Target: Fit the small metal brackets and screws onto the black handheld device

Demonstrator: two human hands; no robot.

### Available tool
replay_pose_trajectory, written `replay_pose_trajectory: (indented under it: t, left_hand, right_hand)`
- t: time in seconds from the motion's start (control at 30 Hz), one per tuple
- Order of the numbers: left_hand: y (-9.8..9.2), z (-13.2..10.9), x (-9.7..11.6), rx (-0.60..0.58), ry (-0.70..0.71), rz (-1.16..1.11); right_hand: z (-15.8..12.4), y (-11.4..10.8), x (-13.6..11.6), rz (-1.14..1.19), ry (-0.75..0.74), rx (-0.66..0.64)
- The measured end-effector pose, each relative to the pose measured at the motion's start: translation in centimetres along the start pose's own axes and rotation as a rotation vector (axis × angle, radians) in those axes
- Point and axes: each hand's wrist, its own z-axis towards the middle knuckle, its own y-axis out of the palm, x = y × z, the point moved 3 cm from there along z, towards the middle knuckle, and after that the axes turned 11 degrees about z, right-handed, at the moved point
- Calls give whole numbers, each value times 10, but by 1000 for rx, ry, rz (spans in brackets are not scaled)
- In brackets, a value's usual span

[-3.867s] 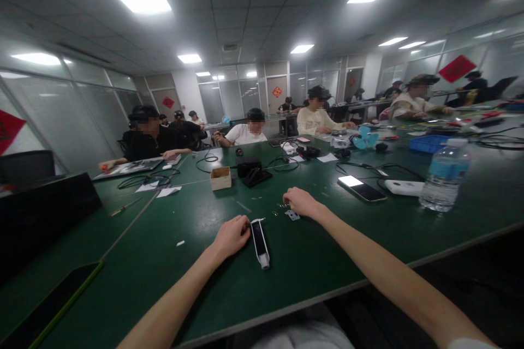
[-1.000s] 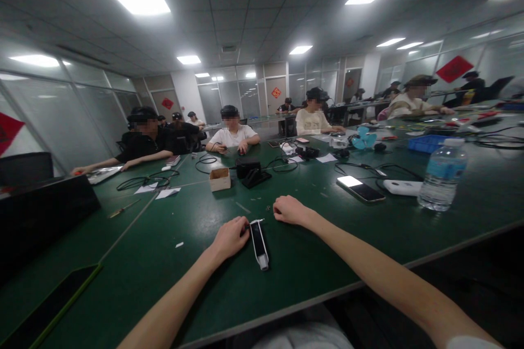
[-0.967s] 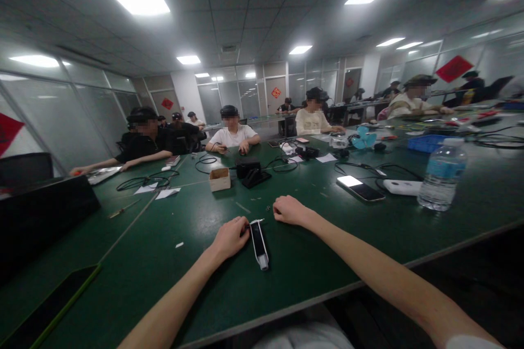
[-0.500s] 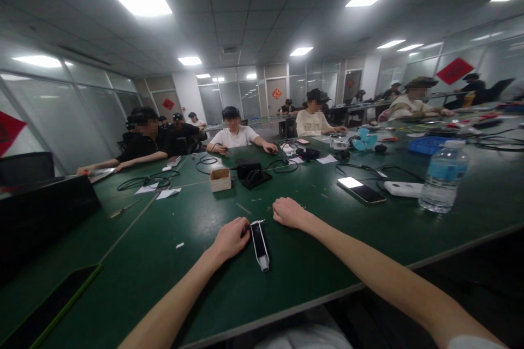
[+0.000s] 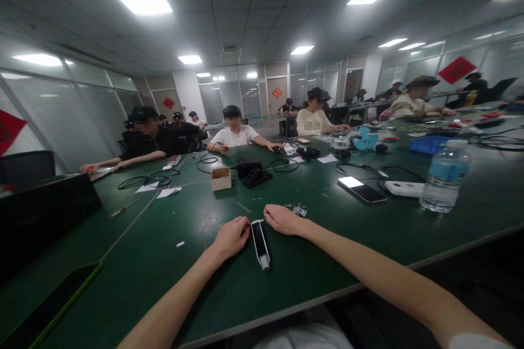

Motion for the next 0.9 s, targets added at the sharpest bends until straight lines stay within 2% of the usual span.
replay_pose_trajectory:
  t: [0.33, 0.63, 0.9]
  left_hand:
    - [-2, 0, 1, -7, -7, -6]
    - [-1, 0, 1, -12, -8, 0]
    - [0, 0, -1, 18, 18, -6]
  right_hand:
    - [1, 1, 5, 24, -4, -22]
    - [-1, -7, -6, 61, -102, -4]
    - [-1, -9, -6, 111, -122, -12]
